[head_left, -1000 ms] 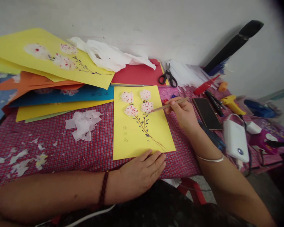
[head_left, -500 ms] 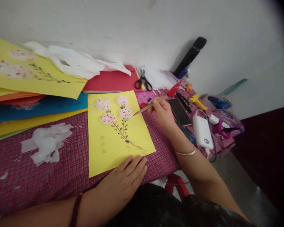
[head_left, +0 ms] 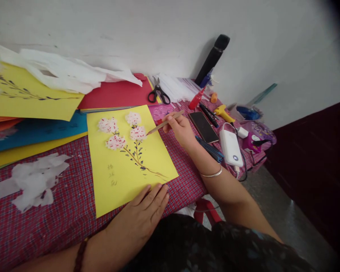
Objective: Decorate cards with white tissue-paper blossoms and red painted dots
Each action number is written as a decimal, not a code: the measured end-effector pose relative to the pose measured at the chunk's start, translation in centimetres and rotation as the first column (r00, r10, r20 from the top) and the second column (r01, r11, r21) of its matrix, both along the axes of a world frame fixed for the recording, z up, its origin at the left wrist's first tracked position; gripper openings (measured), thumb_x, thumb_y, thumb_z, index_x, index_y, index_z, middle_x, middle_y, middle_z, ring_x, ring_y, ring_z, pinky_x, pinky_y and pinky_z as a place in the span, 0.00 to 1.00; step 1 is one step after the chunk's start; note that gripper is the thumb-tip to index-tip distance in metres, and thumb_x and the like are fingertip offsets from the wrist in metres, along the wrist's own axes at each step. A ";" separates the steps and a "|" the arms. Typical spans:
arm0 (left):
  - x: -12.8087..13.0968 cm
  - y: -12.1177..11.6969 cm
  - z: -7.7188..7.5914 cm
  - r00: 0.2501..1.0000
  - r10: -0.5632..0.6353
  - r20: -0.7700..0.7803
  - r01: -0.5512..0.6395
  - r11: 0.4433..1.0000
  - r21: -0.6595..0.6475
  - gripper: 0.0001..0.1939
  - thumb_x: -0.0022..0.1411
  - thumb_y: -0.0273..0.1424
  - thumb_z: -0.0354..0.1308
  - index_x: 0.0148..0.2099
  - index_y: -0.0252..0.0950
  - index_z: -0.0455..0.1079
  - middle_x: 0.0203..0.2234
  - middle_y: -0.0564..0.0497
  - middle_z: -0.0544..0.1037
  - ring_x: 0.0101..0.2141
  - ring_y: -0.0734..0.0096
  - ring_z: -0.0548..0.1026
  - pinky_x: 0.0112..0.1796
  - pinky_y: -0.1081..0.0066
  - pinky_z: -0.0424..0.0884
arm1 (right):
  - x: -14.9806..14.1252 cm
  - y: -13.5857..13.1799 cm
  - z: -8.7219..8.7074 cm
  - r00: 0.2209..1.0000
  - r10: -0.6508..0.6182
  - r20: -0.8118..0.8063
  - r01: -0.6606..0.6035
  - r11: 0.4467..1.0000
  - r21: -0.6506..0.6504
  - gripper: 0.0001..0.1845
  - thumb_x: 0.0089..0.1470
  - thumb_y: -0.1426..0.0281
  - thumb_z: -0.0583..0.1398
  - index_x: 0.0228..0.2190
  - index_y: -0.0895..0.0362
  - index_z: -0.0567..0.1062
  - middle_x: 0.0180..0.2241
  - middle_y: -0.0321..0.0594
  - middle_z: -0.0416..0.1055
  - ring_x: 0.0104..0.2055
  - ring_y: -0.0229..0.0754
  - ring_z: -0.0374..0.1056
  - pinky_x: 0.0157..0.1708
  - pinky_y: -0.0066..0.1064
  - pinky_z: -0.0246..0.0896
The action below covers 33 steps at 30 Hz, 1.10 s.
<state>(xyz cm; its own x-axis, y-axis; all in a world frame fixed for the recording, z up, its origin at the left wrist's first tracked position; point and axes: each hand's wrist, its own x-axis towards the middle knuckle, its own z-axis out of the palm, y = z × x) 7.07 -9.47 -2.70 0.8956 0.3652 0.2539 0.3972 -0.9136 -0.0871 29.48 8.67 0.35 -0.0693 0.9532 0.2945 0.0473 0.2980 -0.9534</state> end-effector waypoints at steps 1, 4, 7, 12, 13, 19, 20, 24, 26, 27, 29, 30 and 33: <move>0.0 0.0 0.1 1.000 0.001 -0.005 -0.001 1.000 -0.007 0.26 0.65 0.28 0.50 0.63 0.30 0.68 0.63 0.42 0.69 0.63 0.54 0.65 0.61 0.55 0.56 | 0.0 0.0 0.1 1.000 -0.009 -0.006 0.009 1.000 0.001 0.25 0.55 0.44 0.60 0.30 0.54 0.71 0.20 0.31 0.69 0.22 0.33 0.64 0.27 0.29 0.63; 0.0 0.0 0.5 1.000 -0.011 -0.024 0.010 0.999 -0.031 0.25 0.66 0.28 0.49 0.64 0.28 0.67 0.64 0.39 0.68 0.63 0.52 0.65 0.61 0.54 0.56 | -0.2 -0.2 0.2 1.000 -0.004 0.009 0.004 1.000 -0.012 0.26 0.53 0.43 0.60 0.29 0.53 0.71 0.20 0.31 0.69 0.23 0.33 0.65 0.27 0.30 0.64; 0.0 0.2 0.8 0.999 -0.024 -0.040 0.022 0.998 -0.057 0.25 0.68 0.29 0.49 0.64 0.27 0.66 0.64 0.39 0.68 0.63 0.51 0.65 0.61 0.54 0.56 | -0.5 -0.3 0.1 0.999 0.029 0.020 -0.028 0.999 -0.034 0.27 0.51 0.42 0.62 0.30 0.54 0.72 0.21 0.31 0.70 0.23 0.33 0.66 0.27 0.29 0.64; 0.1 0.4 0.8 0.999 -0.022 -0.050 0.017 0.996 -0.086 0.24 0.70 0.31 0.48 0.65 0.30 0.64 0.64 0.40 0.67 0.63 0.53 0.65 0.61 0.55 0.55 | -0.4 -0.5 0.7 0.998 0.031 -0.051 -0.035 0.997 -0.074 0.25 0.53 0.42 0.61 0.32 0.52 0.72 0.16 0.27 0.65 0.17 0.32 0.59 0.21 0.28 0.58; 0.1 0.3 0.8 0.999 -0.022 -0.047 0.017 0.996 -0.087 0.24 0.70 0.31 0.49 0.65 0.29 0.64 0.64 0.40 0.67 0.63 0.52 0.66 0.61 0.55 0.55 | -0.3 -0.6 0.9 0.996 0.031 -0.079 -0.038 0.996 -0.085 0.25 0.53 0.43 0.61 0.31 0.52 0.71 0.16 0.27 0.64 0.17 0.32 0.58 0.22 0.28 0.58; 0.1 0.3 1.0 0.999 -0.018 -0.034 0.015 0.997 -0.073 0.24 0.71 0.32 0.49 0.65 0.29 0.64 0.64 0.40 0.68 0.62 0.52 0.66 0.61 0.54 0.55 | -0.2 -0.8 1.2 0.987 0.070 -0.142 -0.088 0.989 -0.122 0.24 0.54 0.46 0.63 0.25 0.54 0.68 0.16 0.28 0.63 0.18 0.31 0.59 0.24 0.28 0.59; 0.0 0.3 1.1 0.999 -0.019 -0.037 0.016 0.997 -0.074 0.24 0.71 0.32 0.49 0.65 0.29 0.64 0.64 0.40 0.68 0.62 0.53 0.66 0.60 0.55 0.55 | -0.2 -0.8 1.2 0.988 0.080 -0.130 -0.097 0.987 -0.129 0.24 0.55 0.46 0.62 0.25 0.54 0.68 0.16 0.29 0.63 0.18 0.32 0.59 0.25 0.28 0.59; 0.0 0.4 1.6 0.999 -0.011 -0.033 0.009 0.997 -0.074 0.23 0.72 0.32 0.47 0.65 0.30 0.65 0.63 0.42 0.70 0.61 0.56 0.68 0.59 0.57 0.58 | -0.5 -1.0 1.0 0.986 0.122 -0.111 -0.139 0.978 -0.153 0.23 0.55 0.47 0.62 0.27 0.55 0.71 0.17 0.30 0.65 0.19 0.33 0.60 0.24 0.28 0.57; 0.1 0.3 1.8 1.000 -0.004 -0.028 0.002 0.997 -0.072 0.22 0.73 0.31 0.46 0.65 0.31 0.65 0.63 0.42 0.70 0.61 0.57 0.68 0.59 0.57 0.58 | -0.6 -1.1 0.8 0.983 0.149 -0.106 -0.165 0.973 -0.160 0.22 0.54 0.48 0.63 0.29 0.56 0.73 0.18 0.30 0.67 0.20 0.33 0.61 0.24 0.28 0.57; 0.1 0.3 1.8 1.000 -0.003 -0.031 0.000 0.997 -0.072 0.23 0.73 0.31 0.46 0.65 0.31 0.64 0.63 0.42 0.69 0.61 0.57 0.68 0.59 0.57 0.58 | -0.6 -1.1 0.8 0.982 0.161 -0.097 -0.175 0.971 -0.162 0.22 0.54 0.48 0.63 0.29 0.56 0.74 0.18 0.30 0.67 0.20 0.33 0.61 0.24 0.28 0.57; 0.1 0.3 1.7 0.999 -0.006 -0.040 0.003 0.997 -0.074 0.23 0.73 0.31 0.46 0.66 0.30 0.64 0.64 0.42 0.68 0.62 0.56 0.66 0.60 0.57 0.57 | -0.7 -1.2 0.6 0.983 0.173 -0.060 -0.181 0.971 -0.159 0.23 0.54 0.48 0.64 0.30 0.56 0.75 0.18 0.31 0.68 0.20 0.33 0.62 0.25 0.28 0.58; 0.1 0.3 1.7 0.999 -0.007 -0.043 0.003 0.997 -0.075 0.23 0.72 0.31 0.47 0.66 0.30 0.63 0.64 0.41 0.68 0.62 0.56 0.66 0.60 0.57 0.57 | -0.7 -1.2 0.5 0.984 0.173 -0.035 -0.176 0.973 -0.152 0.23 0.53 0.47 0.63 0.30 0.56 0.75 0.18 0.31 0.68 0.21 0.33 0.62 0.25 0.28 0.58; 0.1 0.2 1.5 0.999 -0.006 -0.041 0.002 0.997 -0.082 0.23 0.72 0.31 0.47 0.66 0.30 0.63 0.64 0.41 0.68 0.62 0.55 0.66 0.60 0.56 0.57 | -0.6 -1.2 0.6 0.984 0.174 0.039 -0.168 0.977 -0.129 0.24 0.53 0.47 0.63 0.30 0.56 0.75 0.19 0.31 0.69 0.21 0.34 0.62 0.25 0.28 0.58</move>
